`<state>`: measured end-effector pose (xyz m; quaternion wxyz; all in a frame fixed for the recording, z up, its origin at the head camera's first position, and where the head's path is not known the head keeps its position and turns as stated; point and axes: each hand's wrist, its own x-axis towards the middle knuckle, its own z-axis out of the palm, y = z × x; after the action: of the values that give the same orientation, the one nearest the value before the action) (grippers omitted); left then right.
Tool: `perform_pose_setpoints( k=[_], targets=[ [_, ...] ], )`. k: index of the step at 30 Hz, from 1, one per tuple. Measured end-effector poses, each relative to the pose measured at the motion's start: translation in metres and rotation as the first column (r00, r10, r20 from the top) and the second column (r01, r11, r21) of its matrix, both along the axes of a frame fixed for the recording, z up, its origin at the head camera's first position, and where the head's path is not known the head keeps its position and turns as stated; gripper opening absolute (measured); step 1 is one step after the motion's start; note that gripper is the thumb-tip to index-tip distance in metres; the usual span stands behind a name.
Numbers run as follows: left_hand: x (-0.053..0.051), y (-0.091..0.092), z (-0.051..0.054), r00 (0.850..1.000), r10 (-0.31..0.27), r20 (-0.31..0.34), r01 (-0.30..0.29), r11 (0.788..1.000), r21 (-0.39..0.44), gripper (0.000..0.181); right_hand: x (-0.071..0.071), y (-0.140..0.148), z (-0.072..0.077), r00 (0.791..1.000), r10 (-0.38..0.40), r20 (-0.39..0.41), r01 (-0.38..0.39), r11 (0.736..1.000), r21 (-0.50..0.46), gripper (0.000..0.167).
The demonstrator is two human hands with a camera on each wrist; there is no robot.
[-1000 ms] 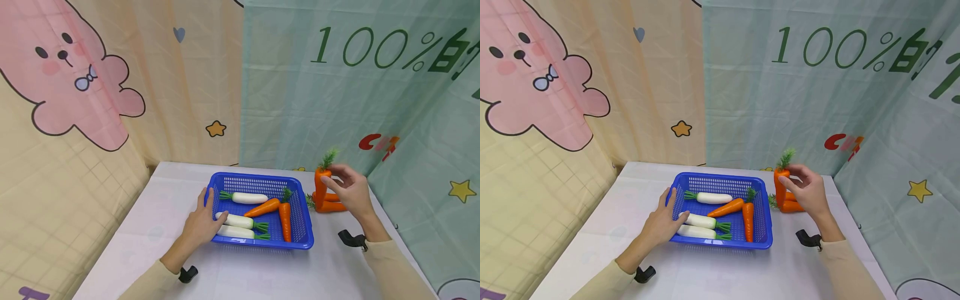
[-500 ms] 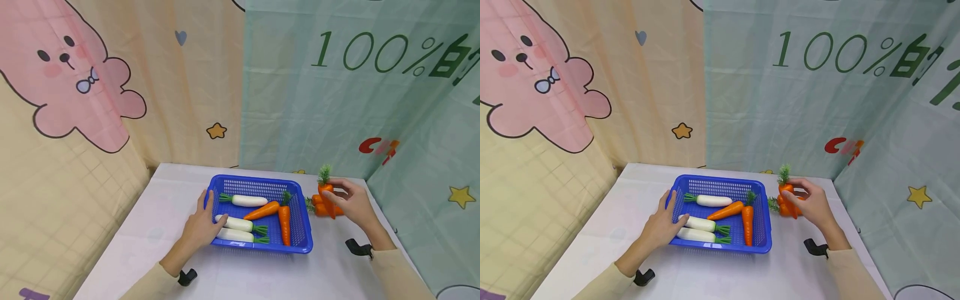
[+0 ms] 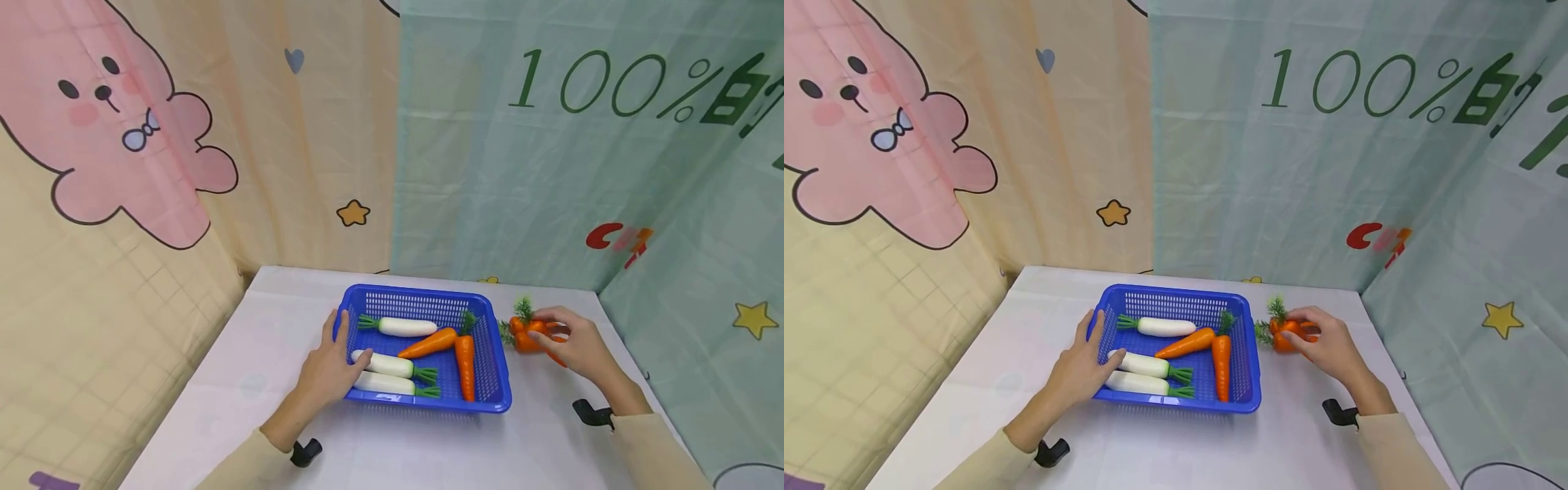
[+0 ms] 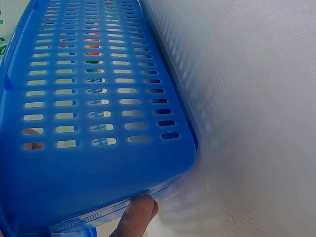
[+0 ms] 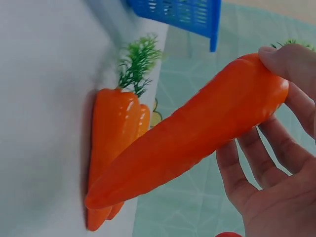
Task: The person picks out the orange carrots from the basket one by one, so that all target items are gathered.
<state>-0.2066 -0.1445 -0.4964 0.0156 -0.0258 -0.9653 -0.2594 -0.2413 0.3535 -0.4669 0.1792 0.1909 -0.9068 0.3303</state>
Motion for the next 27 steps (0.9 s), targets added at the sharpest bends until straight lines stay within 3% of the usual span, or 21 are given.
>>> perform_pose_setpoints(
  k=[4, 8, 21, 27],
  targets=[
    [-0.001, 0.000, 0.001, 1.000, -0.001, -0.005, 0.001, 1.000, -0.015, 0.104, -0.001, 0.003, -0.006, 1.000, -0.015, -0.027, 0.018, 0.996, 0.091, 0.038],
    [-0.001, 0.000, 0.001, 1.000, -0.003, -0.006, 0.002, 1.000, -0.019, 0.104, 0.000, 0.004, -0.013, 1.000, -0.016, -0.006, 0.017, 0.988, 0.155, 0.040],
    [0.000, -0.002, 0.000, 1.000, -0.004, -0.011, 0.003, 1.000, -0.019, 0.104, -0.001, 0.003, -0.031, 0.994, -0.005, 0.113, -0.026, 0.963, 0.267, 0.029],
    [0.001, 0.000, -0.001, 1.000, -0.002, -0.014, 0.001, 1.000, -0.026, 0.105, 0.002, 0.001, -0.041, 0.991, 0.012, 0.130, -0.052, 0.951, 0.305, 0.031]
  ],
)
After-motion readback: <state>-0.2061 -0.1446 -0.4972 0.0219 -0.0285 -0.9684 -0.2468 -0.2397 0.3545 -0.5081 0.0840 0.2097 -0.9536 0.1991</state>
